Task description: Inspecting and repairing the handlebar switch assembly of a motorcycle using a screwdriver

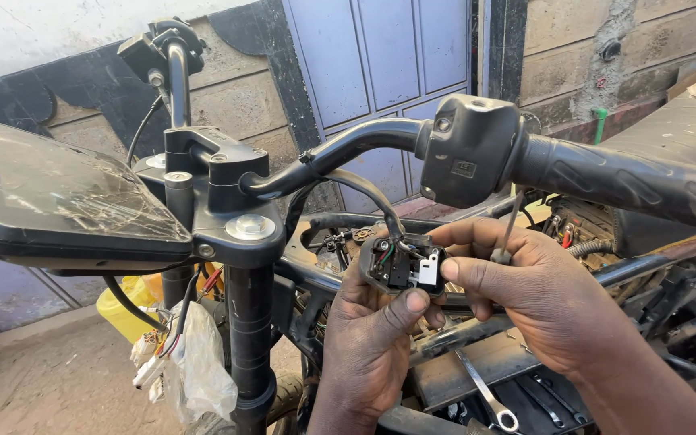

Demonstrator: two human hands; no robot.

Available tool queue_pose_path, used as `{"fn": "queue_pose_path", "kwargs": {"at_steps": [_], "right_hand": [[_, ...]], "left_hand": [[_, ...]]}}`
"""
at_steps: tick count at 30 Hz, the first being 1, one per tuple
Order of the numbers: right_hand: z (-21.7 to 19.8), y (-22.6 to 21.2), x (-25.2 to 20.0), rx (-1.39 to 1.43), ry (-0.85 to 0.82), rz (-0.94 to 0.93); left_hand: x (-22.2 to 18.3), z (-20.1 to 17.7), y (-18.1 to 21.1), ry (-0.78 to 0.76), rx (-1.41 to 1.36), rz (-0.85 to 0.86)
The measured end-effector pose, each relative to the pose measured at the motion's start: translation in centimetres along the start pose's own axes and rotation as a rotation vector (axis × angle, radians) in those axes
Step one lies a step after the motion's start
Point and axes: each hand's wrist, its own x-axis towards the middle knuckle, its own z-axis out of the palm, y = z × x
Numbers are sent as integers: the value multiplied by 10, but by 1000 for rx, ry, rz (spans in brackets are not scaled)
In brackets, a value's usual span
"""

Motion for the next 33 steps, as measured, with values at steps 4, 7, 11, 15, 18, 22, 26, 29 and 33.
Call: {"fn": "queue_pose_path", "kwargs": {"at_steps": [4,7,11,15,18,22,26,29,33], "right_hand": [[-8,0,3,-58,-51,26],[-2,-7,0,-91,-103,5],[6,-18,-1,-211,-98,80],[9,-20,-5,-150,-124,93],[13,-20,-8,-330,-123,40],[18,-26,-9,-567,-112,-69],[-3,-17,-4,-368,-231,-57],[-7,-5,6,-35,-224,109],[12,-4,9,-17,-181,40]], "left_hand": [[-3,-1,4,-105,26,-35],[-3,-5,3,-88,16,-41],[-2,-6,1,-108,5,-40],[-3,-3,7,-106,7,-65],[-3,-3,6,-115,-11,-66],[-2,-4,4,-117,-31,-50],[-3,-1,7,-130,-1,-66],[-2,-2,4,-115,9,-69],[-2,-5,2,-158,-35,-33]]}}
